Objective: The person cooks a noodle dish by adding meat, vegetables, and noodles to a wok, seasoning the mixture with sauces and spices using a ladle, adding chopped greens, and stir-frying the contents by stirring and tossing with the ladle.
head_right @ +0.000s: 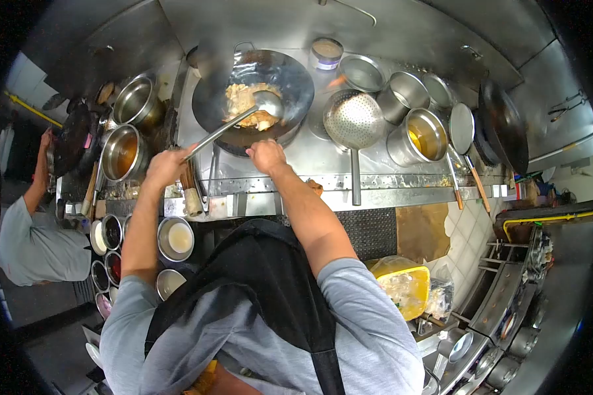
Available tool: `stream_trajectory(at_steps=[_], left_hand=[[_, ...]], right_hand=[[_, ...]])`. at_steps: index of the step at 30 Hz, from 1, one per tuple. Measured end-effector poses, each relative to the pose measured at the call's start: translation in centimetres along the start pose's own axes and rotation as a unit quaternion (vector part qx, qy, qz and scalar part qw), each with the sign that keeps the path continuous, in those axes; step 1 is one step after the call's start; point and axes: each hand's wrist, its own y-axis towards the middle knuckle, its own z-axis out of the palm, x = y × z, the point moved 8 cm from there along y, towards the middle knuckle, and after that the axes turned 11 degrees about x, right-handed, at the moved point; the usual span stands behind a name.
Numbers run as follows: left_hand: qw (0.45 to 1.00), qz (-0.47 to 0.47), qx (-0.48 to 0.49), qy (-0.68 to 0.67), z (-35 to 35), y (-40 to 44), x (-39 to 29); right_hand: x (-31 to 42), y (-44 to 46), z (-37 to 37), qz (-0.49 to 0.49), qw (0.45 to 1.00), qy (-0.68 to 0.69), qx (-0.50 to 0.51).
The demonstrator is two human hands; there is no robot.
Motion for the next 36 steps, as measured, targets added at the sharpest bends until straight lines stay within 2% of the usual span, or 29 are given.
stream_trajectory(at_steps=[2, 5, 7, 8, 11, 12, 16, 19, 20, 23, 26, 29, 31, 33, 36], left_hand=[[0.999, 0.011, -0.029, 0.043, -1.7, -4.1, -1.2], [0.992, 0.006, 0.022, -0.127, -3.6, -10.9, -3.6], [0.917, -0.113, 0.170, -0.341, -2.5, -14.5, -2.7], [0.907, -0.116, 0.188, -0.358, -2.5, -15.3, -3.0], [0.966, -0.039, 0.095, -0.235, 0.0, -13.3, -3.8], [0.958, -0.068, 0.096, -0.262, 1.1, -12.5, -4.3], [0.970, -0.088, 0.018, -0.225, 5.9, -10.7, -5.0], [0.975, -0.062, -0.037, -0.211, 5.0, -13.4, -6.0], [0.978, -0.043, -0.039, -0.200, 4.3, -14.5, -5.9], [0.953, -0.137, 0.116, -0.244, -0.5, -18.2, -6.1], [0.959, -0.132, 0.132, -0.215, -2.5, -18.6, -6.1], [0.981, -0.061, 0.042, -0.177, 1.2, -15.1, -5.2], [0.971, -0.090, 0.017, -0.220, 4.7, -13.3, -4.7], [0.971, -0.133, -0.006, -0.200, 6.0, -13.6, -5.5], [0.972, -0.114, -0.014, -0.207, 3.6, -16.1, -6.4]], right_hand=[[0.6, -0.8, -0.7, -0.001, 1.000, -0.016, -0.020], [3.5, -5.0, -3.6, -0.066, 0.992, -0.005, -0.104], [4.6, -6.6, -4.9, -0.056, 0.992, 0.013, -0.116], [4.8, -7.5, -4.7, -0.048, 0.991, 0.026, -0.121], [5.3, -7.0, -3.2, -0.049, 0.991, 0.006, -0.125], [5.6, -7.4, -2.9, -0.052, 0.987, 0.003, -0.150], [5.2, -13.4, 0.9, -0.079, 0.986, -0.007, -0.147], [3.5, -17.5, 4.9, -0.089, 0.989, 0.024, -0.112], [3.1, -17.7, 5.7, -0.085, 0.991, 0.040, -0.095], [6.5, -15.2, -2.4, -0.091, 0.979, 0.004, -0.181], [5.5, -9.3, -3.6, -0.088, 0.981, 0.027, -0.169], [5.1, -8.3, -1.7, -0.080, 0.984, 0.013, -0.159], [4.9, -11.5, 0.8, -0.087, 0.985, -0.019, -0.148], [3.7, -16.0, 3.8, -0.117, 0.982, -0.006, -0.149], [3.6, -18.0, 4.0, -0.122, 0.985, 0.044, -0.112]])
